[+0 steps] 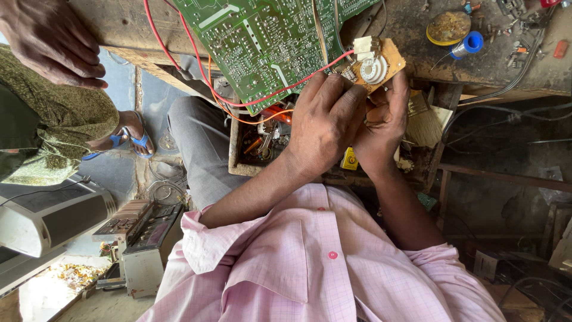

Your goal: The person uses a soldering iron and solder wire to attach wires to a green circuit board. They heat solder joints and feed solder to secure connections, then inspect the board and a small white component.

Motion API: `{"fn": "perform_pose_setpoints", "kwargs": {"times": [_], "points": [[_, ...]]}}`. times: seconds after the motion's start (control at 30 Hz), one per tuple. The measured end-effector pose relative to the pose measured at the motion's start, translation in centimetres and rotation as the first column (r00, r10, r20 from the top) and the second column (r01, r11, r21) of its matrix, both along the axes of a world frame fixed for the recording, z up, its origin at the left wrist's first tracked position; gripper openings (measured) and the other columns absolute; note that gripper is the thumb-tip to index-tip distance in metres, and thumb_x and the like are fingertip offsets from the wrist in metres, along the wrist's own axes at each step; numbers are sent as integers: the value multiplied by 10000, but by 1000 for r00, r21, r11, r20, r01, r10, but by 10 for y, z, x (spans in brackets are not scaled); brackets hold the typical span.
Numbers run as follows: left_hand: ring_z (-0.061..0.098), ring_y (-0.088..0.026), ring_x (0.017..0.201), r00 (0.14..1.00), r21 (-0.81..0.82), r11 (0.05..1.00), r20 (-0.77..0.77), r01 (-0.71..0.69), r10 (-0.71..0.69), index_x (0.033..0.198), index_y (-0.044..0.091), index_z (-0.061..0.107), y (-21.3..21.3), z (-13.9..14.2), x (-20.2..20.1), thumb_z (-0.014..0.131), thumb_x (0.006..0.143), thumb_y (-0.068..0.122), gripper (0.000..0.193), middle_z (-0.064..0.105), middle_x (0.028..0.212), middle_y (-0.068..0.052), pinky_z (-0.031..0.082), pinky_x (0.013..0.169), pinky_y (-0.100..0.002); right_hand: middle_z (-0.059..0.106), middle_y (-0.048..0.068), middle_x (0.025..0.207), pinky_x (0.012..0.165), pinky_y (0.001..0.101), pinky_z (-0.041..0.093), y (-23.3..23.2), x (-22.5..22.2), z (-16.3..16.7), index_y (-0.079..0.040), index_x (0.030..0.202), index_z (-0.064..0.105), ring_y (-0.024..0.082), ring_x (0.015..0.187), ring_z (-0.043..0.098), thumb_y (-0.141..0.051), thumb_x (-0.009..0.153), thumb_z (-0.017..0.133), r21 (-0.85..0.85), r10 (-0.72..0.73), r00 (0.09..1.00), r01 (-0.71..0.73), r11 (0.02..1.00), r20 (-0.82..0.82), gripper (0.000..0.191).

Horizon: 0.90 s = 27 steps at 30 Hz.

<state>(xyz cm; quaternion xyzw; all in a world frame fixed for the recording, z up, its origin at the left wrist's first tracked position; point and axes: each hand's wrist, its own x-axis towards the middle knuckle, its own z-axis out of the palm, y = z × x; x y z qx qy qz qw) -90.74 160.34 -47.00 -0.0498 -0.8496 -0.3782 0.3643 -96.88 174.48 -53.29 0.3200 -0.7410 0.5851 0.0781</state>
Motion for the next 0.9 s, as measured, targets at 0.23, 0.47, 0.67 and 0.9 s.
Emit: {"fn": "perform_pose_setpoints", "kwargs": {"times": [0.23,0.47,0.67,0.9], "points": [[567,-300,966,1000,16,1000,-2,-18,18,1147,32,655,4,-2,0,769,866,58,305,591,1068,-94,507,860,-424,538,167,1509,1112,299,556,4,0,-4,-16,1624,207,208,1340,610,31,1045,796,-43,23,997,-19,999,75,828],[558,-299,950,1000,-6,1000,-1,-16,16,1161,31,652,6,-3,1,768,862,62,322,580,1048,-97,498,844,-428,555,160,1491,1081,292,570,4,1,-1,-15,1617,221,206,1317,628,22,1039,797,7,-10,1000,10,1000,26,817],[564,-310,969,1000,0,1000,14,-10,10,1194,31,652,7,-4,1,752,862,56,347,587,1076,-100,495,870,-439,581,161,1448,1031,286,563,8,3,-1,-5,1619,234,197,1260,641,53,1023,798,38,-8,1000,8,999,-2,822],[651,-267,1039,999,338,941,42,5,-20,1140,25,709,8,0,4,742,955,20,188,638,1094,-102,550,916,-366,613,159,1356,891,288,646,10,3,12,-30,1661,222,193,1141,701,142,970,790,91,37,983,-21,996,-182,910]]}}
